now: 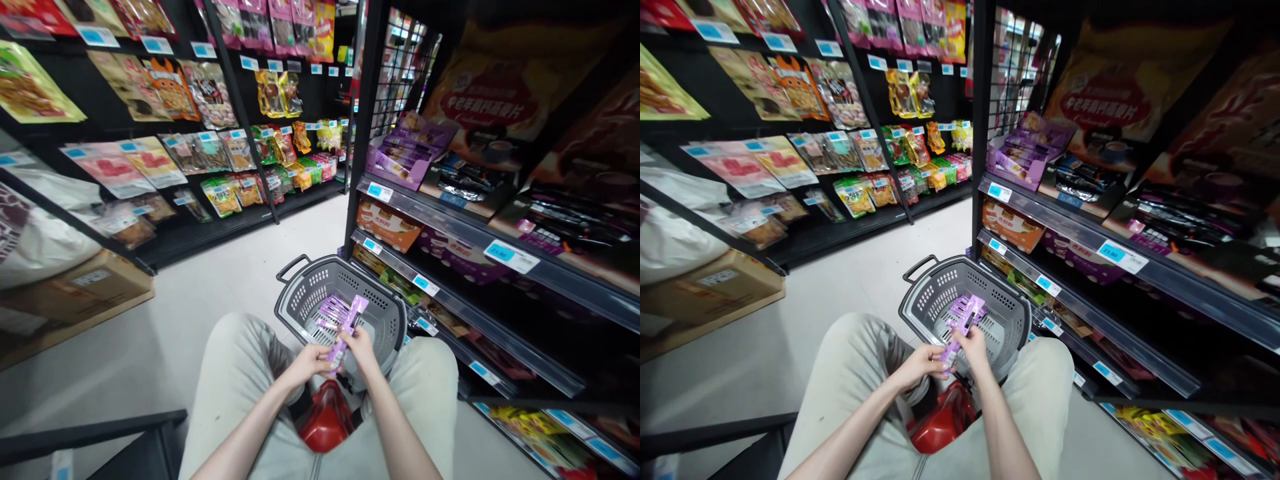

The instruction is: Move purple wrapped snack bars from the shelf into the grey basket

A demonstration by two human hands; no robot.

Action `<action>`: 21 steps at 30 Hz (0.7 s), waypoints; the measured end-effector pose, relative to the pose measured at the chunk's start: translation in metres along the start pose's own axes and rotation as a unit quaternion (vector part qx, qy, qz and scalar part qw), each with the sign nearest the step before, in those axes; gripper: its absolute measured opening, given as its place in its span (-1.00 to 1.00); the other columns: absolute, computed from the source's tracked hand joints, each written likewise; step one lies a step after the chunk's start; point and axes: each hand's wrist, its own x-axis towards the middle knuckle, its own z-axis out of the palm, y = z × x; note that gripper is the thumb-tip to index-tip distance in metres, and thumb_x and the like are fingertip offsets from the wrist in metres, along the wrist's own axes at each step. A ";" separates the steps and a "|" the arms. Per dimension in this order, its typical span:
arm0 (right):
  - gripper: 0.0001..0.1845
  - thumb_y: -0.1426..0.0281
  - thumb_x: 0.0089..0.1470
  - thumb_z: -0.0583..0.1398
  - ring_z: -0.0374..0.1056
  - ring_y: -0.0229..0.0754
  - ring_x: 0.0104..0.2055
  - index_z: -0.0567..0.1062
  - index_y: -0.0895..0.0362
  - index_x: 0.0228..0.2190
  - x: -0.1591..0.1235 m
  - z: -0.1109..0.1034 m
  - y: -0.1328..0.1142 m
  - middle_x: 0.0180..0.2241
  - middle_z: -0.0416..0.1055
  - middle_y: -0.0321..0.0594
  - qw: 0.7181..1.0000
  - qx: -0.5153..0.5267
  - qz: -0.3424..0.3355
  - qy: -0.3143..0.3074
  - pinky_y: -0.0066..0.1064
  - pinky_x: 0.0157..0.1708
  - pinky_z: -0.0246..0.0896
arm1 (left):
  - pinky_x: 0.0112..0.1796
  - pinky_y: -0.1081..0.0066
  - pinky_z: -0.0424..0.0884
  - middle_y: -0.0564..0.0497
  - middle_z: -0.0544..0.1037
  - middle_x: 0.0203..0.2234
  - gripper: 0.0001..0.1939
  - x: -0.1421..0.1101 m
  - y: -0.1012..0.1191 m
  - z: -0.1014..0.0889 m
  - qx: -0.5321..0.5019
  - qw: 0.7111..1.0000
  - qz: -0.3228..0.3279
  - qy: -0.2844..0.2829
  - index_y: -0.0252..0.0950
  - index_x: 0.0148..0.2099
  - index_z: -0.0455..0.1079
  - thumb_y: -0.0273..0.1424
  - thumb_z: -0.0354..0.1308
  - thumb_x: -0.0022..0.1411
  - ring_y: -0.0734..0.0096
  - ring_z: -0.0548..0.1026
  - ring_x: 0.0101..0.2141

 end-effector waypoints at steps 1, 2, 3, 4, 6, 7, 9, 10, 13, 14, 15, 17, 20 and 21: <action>-0.65 0.18 -0.37 0.32 0.22 -0.26 -0.57 0.44 0.18 -0.58 0.003 -0.006 -0.002 -0.62 0.37 -0.31 1.000 0.002 0.001 0.024 -0.45 -0.53 0.12 | -0.28 0.38 0.43 -0.08 0.56 -0.43 -0.59 -0.001 0.000 0.000 0.012 1.000 -0.006 -0.010 -0.41 -0.27 0.48 -0.25 0.35 -0.18 0.34 0.51 -0.38; -0.65 0.15 -0.36 0.31 0.22 -0.26 -0.56 0.44 0.18 -0.58 0.006 -0.013 -0.005 -0.62 0.37 -0.30 0.999 0.009 0.002 0.045 -0.45 -0.53 0.11 | -0.29 0.38 0.43 -0.07 0.56 -0.44 -0.60 -0.001 0.000 0.001 0.024 0.999 -0.011 -0.021 -0.40 -0.28 0.48 -0.25 0.35 -0.18 0.34 0.51 -0.39; -0.64 0.13 -0.34 0.30 0.22 -0.25 -0.54 0.46 0.18 -0.58 0.009 -0.020 -0.007 -0.59 0.39 -0.29 0.998 0.022 -0.001 0.065 -0.45 -0.52 0.11 | -0.30 0.38 0.43 -0.07 0.56 -0.44 -0.60 -0.002 -0.001 0.001 0.037 0.999 -0.017 -0.033 -0.40 -0.29 0.49 -0.24 0.34 -0.18 0.35 0.50 -0.41; -0.63 0.11 -0.33 0.29 0.23 -0.24 -0.52 0.47 0.18 -0.57 0.012 -0.027 -0.010 -0.57 0.40 -0.28 0.996 0.036 -0.009 0.081 -0.45 -0.50 0.12 | -0.31 0.39 0.43 -0.07 0.56 -0.44 -0.61 -0.002 -0.001 0.001 0.048 0.998 -0.021 -0.045 -0.40 -0.30 0.49 -0.24 0.34 -0.18 0.36 0.50 -0.42; -0.60 0.08 -0.34 0.30 0.23 -0.25 -0.51 0.48 0.18 -0.57 0.015 -0.039 -0.014 -0.58 0.39 -0.29 0.992 0.056 -0.018 0.113 -0.45 -0.49 0.12 | -0.32 0.40 0.43 -0.07 0.57 -0.44 -0.60 -0.003 -0.002 0.002 0.061 0.996 -0.026 -0.067 -0.40 -0.29 0.50 -0.24 0.34 -0.18 0.37 0.50 -0.44; -0.59 0.07 -0.36 0.31 0.21 -0.26 -0.53 0.48 0.18 -0.59 0.017 -0.044 -0.016 -0.60 0.37 -0.30 0.990 0.059 -0.018 0.127 -0.45 -0.50 0.12 | -0.32 0.40 0.43 -0.07 0.57 -0.44 -0.60 -0.003 -0.002 0.002 0.063 0.995 -0.028 -0.074 -0.40 -0.29 0.50 -0.24 0.34 -0.18 0.37 0.50 -0.45; -0.54 0.02 -0.40 0.32 0.20 -0.26 -0.55 0.48 0.19 -0.63 0.018 -0.051 -0.020 -0.64 0.34 -0.29 0.986 0.067 -0.006 0.149 -0.44 -0.51 0.12 | -0.31 0.40 0.43 -0.07 0.57 -0.44 -0.59 -0.004 -0.003 0.002 0.059 0.994 -0.032 -0.082 -0.41 -0.27 0.50 -0.24 0.34 -0.18 0.38 0.50 -0.45; -0.50 -0.02 -0.40 0.32 0.22 -0.24 -0.55 0.48 0.19 -0.62 0.017 -0.052 -0.022 -0.64 0.35 -0.27 0.985 0.082 0.001 0.149 -0.42 -0.51 0.14 | -0.30 0.39 0.44 -0.07 0.57 -0.44 -0.59 -0.005 -0.003 0.003 0.055 0.994 -0.034 -0.087 -0.41 -0.26 0.50 -0.25 0.34 -0.18 0.37 0.50 -0.44; -0.36 -0.17 -0.31 0.22 0.32 -0.13 -0.45 0.52 0.18 -0.48 0.007 -0.046 -0.030 -0.53 0.43 -0.15 0.984 0.164 0.024 0.059 -0.35 -0.46 0.22 | -0.29 0.37 0.45 -0.11 0.57 -0.41 -0.59 -0.007 -0.001 0.005 0.019 0.996 -0.033 -0.087 -0.42 -0.26 0.49 -0.25 0.34 -0.15 0.30 0.52 -0.37; -0.34 -0.17 -0.26 0.19 0.34 -0.11 -0.41 0.53 0.17 -0.39 0.002 -0.041 -0.032 -0.48 0.45 -0.14 0.983 0.182 0.035 -0.003 -0.33 -0.43 0.24 | -0.29 0.36 0.45 -0.12 0.56 -0.39 -0.59 -0.007 0.000 0.005 -0.008 0.996 -0.030 -0.080 -0.42 -0.27 0.48 -0.25 0.35 -0.15 0.27 0.53 -0.35; -0.35 -0.14 -0.22 0.20 0.36 -0.10 -0.38 0.52 0.16 -0.31 -0.004 -0.034 -0.034 -0.44 0.46 -0.13 0.979 0.187 0.047 -0.072 -0.33 -0.40 0.25 | -0.31 0.37 0.45 -0.14 0.56 -0.37 -0.59 -0.008 0.002 0.006 -0.039 0.996 -0.024 -0.070 -0.43 -0.26 0.47 -0.25 0.35 -0.16 0.26 0.53 -0.34; -0.44 0.00 -0.18 0.26 0.37 -0.14 -0.35 0.49 0.14 -0.23 -0.017 -0.020 -0.033 -0.39 0.46 -0.16 0.963 0.159 0.075 -0.202 -0.36 -0.37 0.26 | -0.33 0.39 0.45 -0.16 0.55 -0.33 -0.57 -0.009 0.006 0.006 -0.102 0.993 -0.016 -0.054 -0.42 -0.26 0.44 -0.27 0.37 -0.17 0.28 0.53 -0.34; -0.60 0.15 -0.18 0.30 0.36 -0.21 -0.38 0.49 0.18 -0.33 -0.025 -0.001 -0.025 -0.39 0.45 -0.19 0.952 0.105 0.088 -0.275 -0.43 -0.37 0.25 | -0.31 0.41 0.44 -0.20 0.53 -0.29 -0.54 -0.009 0.009 0.005 -0.144 0.988 -0.015 -0.050 -0.42 -0.23 0.41 -0.23 0.35 -0.15 0.32 0.53 -0.34; -0.62 0.14 -0.16 0.28 0.35 -0.22 -0.39 0.48 0.18 -0.38 -0.024 0.002 -0.021 -0.41 0.44 -0.19 0.958 0.102 0.081 -0.257 -0.43 -0.36 0.25 | -0.30 0.38 0.44 -0.22 0.53 -0.27 -0.52 -0.008 0.009 0.004 -0.131 0.990 -0.020 -0.053 -0.42 -0.21 0.40 -0.17 0.31 -0.10 0.31 0.53 -0.34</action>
